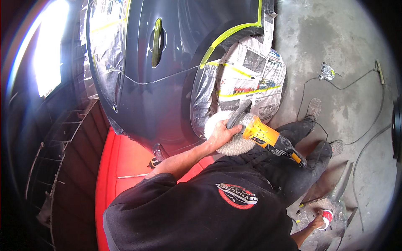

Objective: The recorder is polishing a dark gray car door panel using a rotary polisher and applying polishing compound by hand.

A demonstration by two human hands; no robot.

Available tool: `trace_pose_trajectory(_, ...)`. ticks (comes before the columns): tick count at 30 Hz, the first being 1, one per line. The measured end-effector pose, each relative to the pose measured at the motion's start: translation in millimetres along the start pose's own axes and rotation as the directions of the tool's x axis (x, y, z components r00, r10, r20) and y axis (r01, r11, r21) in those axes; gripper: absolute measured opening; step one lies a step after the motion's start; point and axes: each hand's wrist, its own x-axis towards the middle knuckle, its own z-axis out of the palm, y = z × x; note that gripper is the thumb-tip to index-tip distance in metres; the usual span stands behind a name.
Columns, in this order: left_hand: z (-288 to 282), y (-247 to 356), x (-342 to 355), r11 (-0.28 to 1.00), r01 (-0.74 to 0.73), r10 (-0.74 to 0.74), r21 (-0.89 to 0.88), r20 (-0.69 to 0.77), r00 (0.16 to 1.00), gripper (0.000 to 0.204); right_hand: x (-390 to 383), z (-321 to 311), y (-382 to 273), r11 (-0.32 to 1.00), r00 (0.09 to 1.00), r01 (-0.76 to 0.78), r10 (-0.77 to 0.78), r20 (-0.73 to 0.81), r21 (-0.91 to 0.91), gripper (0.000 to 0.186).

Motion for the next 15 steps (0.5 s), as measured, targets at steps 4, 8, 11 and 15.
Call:
trace_pose_trajectory(4,0,-1,2,0.999,0.041,-0.042,0.017,0.023,0.999,0.029,3,-12,18,0.994,0.998,0.045,-0.05,0.048,0.096,0.061)
trace_pose_trajectory(8,-4,-7,-6,0.999,0.044,-0.044,0.028,-0.001,0.999,0.03,-13,-9,-9,0.981,0.996,0.056,-0.067,0.051,0.186,0.079)
trace_pose_trajectory(11,-7,-18,-10,0.999,0.007,-0.006,-0.041,0.017,1.0,0.03,-21,-30,-31,0.983,0.993,-0.01,-0.012,-0.113,-0.185,0.093)
trace_pose_trajectory(15,-6,-20,-20,0.999,-0.008,0.01,-0.041,0.045,0.999,0.032,-35,-65,-29,0.977,0.974,-0.083,0.037,-0.226,-0.198,0.111)
